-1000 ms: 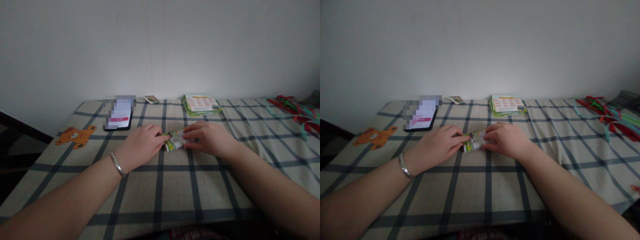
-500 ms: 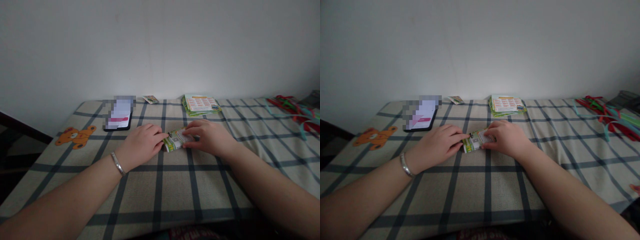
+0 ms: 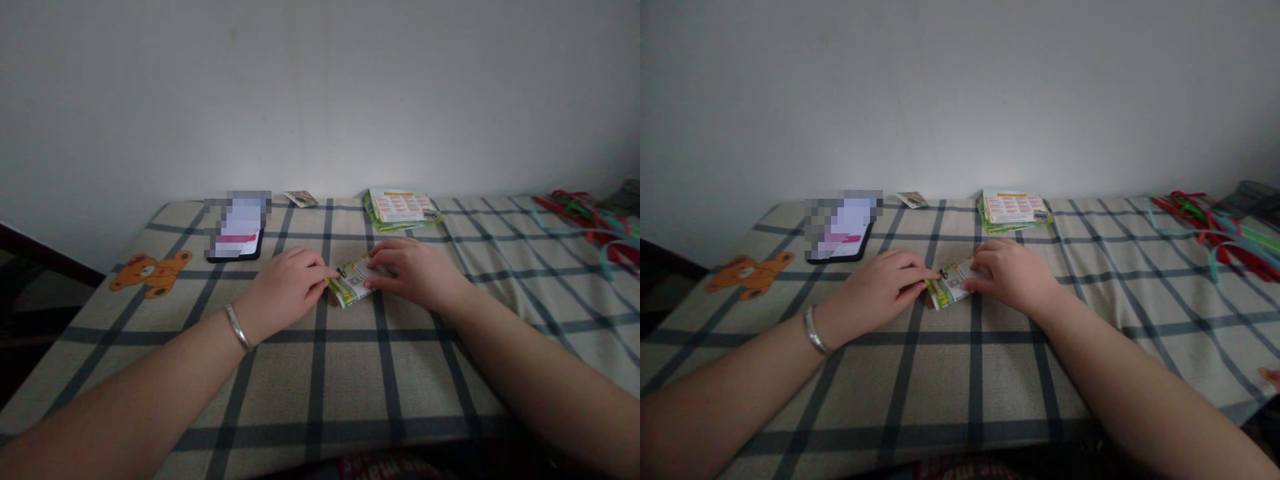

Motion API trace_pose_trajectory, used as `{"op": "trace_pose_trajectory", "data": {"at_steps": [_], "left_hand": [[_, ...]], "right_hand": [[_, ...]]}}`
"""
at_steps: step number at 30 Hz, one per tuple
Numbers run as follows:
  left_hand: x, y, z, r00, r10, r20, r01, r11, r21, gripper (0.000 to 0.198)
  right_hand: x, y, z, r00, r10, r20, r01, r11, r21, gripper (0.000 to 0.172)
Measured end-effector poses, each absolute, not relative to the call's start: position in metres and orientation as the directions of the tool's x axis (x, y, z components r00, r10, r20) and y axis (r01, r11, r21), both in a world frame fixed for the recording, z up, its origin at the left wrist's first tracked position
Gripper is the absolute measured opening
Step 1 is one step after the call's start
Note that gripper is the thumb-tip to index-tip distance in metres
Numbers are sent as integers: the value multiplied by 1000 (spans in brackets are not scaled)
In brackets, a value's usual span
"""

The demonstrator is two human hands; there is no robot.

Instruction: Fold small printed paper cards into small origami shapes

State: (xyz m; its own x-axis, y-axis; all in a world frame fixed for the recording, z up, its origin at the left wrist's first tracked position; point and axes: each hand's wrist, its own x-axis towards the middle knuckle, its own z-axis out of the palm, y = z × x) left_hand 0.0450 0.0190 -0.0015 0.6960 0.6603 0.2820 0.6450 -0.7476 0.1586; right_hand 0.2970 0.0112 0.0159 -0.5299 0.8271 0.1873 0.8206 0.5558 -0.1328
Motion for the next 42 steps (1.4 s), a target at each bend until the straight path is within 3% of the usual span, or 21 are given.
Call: {"op": "trace_pose_trajectory", "data": {"at_steps": [8,20,29,34,42], "left_hand": [[50,21,-6,483,815,318,646,-578,499,24],[59,16,-7,427,841,332,544,-532,648,24],[56,15,-4,336,792,511,440,-611,658,20],[55,15,-3,308,871,382,395,-482,782,21],[55,19,-5,257,924,282,446,-372,814,17]], "right_hand": [[292,13,8,-521,824,223,819,556,-142,28],[284,16,1,-514,800,309,797,579,-172,34],[279,9,8,-379,820,429,703,557,-442,12],[277,5,7,-339,814,472,622,570,-537,11],[276,8,-1,-318,800,509,597,586,-548,14]]}}
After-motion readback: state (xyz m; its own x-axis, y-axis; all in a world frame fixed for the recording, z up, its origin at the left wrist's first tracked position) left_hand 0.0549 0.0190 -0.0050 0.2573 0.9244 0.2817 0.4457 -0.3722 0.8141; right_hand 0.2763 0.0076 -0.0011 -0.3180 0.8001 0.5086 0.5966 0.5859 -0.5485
